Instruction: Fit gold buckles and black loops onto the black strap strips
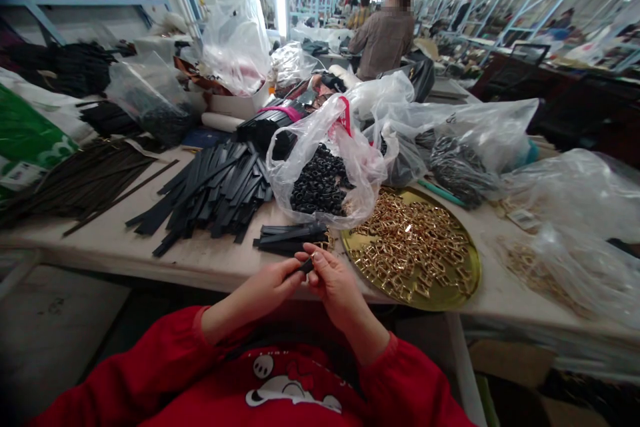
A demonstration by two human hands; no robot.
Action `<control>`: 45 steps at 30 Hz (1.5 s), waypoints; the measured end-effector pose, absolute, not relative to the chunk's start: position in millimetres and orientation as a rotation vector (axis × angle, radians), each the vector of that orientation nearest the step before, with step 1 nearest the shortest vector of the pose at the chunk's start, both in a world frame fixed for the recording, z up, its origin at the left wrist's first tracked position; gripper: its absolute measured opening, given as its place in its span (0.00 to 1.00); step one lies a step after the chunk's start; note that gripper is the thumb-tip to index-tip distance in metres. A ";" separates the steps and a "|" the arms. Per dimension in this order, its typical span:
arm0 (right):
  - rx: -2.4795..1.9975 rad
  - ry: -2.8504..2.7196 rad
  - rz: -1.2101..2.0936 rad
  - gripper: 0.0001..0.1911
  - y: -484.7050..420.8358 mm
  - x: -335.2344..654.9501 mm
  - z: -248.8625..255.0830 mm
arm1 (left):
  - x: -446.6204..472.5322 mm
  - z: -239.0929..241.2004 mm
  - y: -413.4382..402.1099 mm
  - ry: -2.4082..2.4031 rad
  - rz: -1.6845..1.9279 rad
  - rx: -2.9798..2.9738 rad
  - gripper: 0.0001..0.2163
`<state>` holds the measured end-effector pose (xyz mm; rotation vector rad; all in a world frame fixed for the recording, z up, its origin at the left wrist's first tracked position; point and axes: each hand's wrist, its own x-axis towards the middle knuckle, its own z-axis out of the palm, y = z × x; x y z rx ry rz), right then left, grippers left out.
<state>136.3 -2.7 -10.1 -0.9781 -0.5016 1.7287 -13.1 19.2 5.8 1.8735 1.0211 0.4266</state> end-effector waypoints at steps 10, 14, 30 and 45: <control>-1.181 -0.831 1.590 0.18 -0.1 127.1 -11.5 | -15.3 6.7 20.6 1.105 0.456 1.878 0.10; -1.208 -0.816 1.348 0.12 -0.9 125.3 -16.3 | -16.6 7.0 19.6 1.118 0.457 1.805 0.08; -1.125 -0.670 1.582 0.16 -10.8 119.3 -16.4 | -16.9 3.7 14.3 0.981 0.479 1.337 0.10; -1.245 -0.865 1.379 0.14 -13.0 129.3 -17.3 | -12.0 8.3 8.1 1.117 0.461 1.406 0.11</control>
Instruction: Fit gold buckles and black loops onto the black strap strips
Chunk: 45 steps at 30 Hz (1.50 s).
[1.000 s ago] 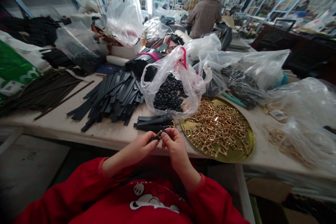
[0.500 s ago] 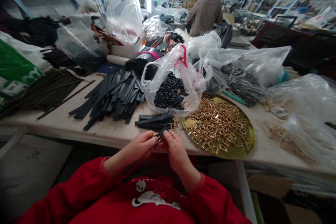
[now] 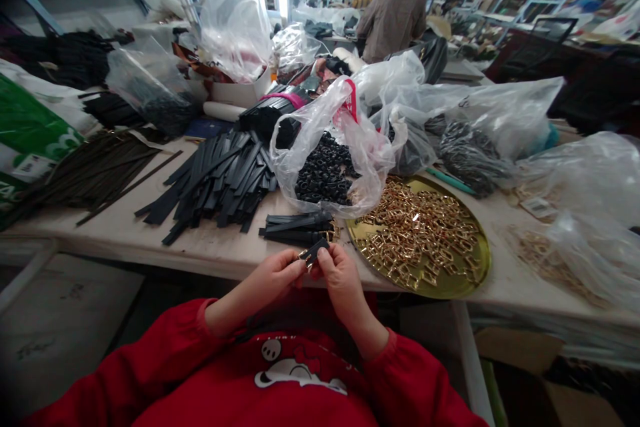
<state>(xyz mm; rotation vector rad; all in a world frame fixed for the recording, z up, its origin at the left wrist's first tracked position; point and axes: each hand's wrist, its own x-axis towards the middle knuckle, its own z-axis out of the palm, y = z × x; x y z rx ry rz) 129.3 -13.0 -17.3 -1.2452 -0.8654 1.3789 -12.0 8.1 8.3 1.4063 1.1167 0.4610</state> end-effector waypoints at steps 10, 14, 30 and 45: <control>-1.215 -0.712 1.535 0.13 -7.9 128.7 -13.9 | -7.6 2.5 10.0 1.093 0.524 1.281 0.10; -1.183 -0.606 1.640 0.13 -7.1 129.4 -17.2 | -6.9 1.1 9.4 1.146 0.523 1.273 0.07; -1.265 -0.935 1.388 0.14 -8.2 130.8 -19.9 | -7.3 -0.7 8.8 1.119 0.507 1.290 0.08; -1.404 -1.432 0.991 0.06 -8.6 135.9 -21.4 | -5.8 -7.2 4.2 1.213 0.614 1.559 0.09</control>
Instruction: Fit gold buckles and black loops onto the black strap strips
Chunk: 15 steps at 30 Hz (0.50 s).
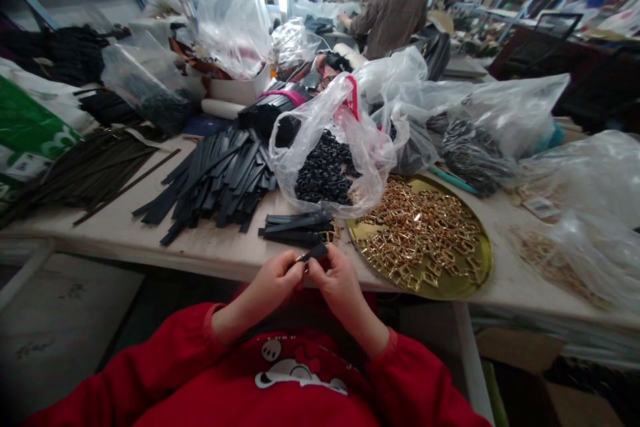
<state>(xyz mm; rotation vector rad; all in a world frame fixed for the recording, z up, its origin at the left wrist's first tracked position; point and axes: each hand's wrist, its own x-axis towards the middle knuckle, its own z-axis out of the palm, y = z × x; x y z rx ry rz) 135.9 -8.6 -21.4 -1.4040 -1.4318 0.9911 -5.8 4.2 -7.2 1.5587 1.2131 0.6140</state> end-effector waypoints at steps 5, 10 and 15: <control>-1.406 -1.671 0.698 0.05 -13.6 139.9 -18.6 | -5.6 -6.0 -0.3 1.245 0.600 1.629 0.08; -1.365 -1.780 0.744 0.04 -14.2 146.8 -19.1 | -4.6 -9.7 -4.7 1.288 0.552 1.739 0.09; -1.422 -1.775 0.828 0.03 -14.5 147.8 -26.0 | -5.2 -10.4 -7.4 1.360 0.474 1.855 0.09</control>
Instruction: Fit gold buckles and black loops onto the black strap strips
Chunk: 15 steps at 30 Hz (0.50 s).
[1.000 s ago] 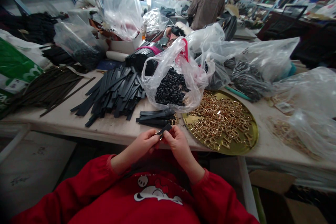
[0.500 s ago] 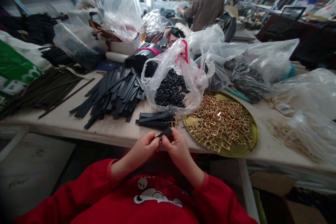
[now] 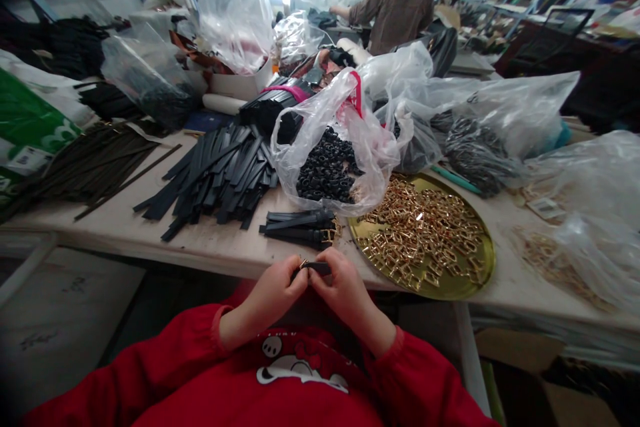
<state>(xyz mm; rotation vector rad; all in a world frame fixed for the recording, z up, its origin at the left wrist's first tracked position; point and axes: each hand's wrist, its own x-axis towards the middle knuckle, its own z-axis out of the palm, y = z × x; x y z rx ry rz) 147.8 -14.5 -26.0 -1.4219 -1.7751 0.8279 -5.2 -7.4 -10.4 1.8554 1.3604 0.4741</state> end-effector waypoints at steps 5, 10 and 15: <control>-1.414 -1.466 1.171 0.06 -9.2 148.8 -26.4 | -10.3 4.8 -3.2 1.225 0.434 1.885 0.08; -1.317 -1.507 1.260 0.07 -7.5 149.3 -14.0 | -14.6 8.9 10.4 1.143 0.402 1.788 0.13; -1.328 -1.800 1.081 0.04 -1.4 149.1 5.3 | -13.5 -1.8 24.1 1.276 0.502 1.722 0.11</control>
